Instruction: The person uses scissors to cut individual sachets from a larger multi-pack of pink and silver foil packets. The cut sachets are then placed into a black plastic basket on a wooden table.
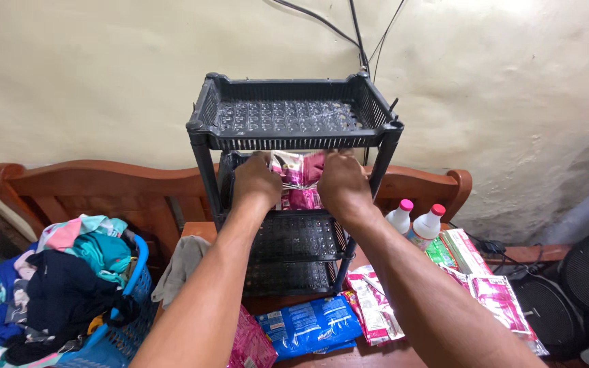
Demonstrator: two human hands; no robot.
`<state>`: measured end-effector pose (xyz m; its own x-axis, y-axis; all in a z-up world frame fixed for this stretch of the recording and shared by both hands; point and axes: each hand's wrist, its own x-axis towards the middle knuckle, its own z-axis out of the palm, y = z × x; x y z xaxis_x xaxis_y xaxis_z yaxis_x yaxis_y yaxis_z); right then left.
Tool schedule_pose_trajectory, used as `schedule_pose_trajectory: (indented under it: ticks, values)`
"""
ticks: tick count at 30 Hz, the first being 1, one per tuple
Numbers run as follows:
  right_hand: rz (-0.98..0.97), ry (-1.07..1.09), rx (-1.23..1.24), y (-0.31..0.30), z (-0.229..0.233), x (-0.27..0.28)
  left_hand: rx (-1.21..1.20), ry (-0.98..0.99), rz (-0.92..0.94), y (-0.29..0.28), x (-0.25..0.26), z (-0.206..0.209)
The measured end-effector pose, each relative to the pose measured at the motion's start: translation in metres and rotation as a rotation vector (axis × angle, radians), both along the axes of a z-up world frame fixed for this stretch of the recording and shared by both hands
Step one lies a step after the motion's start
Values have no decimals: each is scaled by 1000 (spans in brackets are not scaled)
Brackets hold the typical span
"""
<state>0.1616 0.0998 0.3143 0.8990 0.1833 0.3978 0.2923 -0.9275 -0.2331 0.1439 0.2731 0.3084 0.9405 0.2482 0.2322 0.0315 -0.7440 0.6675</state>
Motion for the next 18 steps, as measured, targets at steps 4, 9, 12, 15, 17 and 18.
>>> schedule_pose_trajectory:
  ticks: [4, 9, 12, 15, 17, 18]
  values:
    - [4, -65, -160, 2, -7, -7, 314, 8, 22, -7, -13, -9]
    - [98, 70, -204, 5, -14, -19, 216, -124, -146, -7, -31, -10]
    - [116, 44, -181, 4, -19, -17, 245, -59, -163, -9, -35, -5]
    - [139, 16, -246, -2, -21, -10, 209, 1, -140, -11, -35, 0]
    - [199, 20, -396, -3, -23, -5, 209, 23, -126, -12, -35, 2]
    - [176, 45, -330, -3, -24, -3, 238, 34, -119, -13, -35, 3]
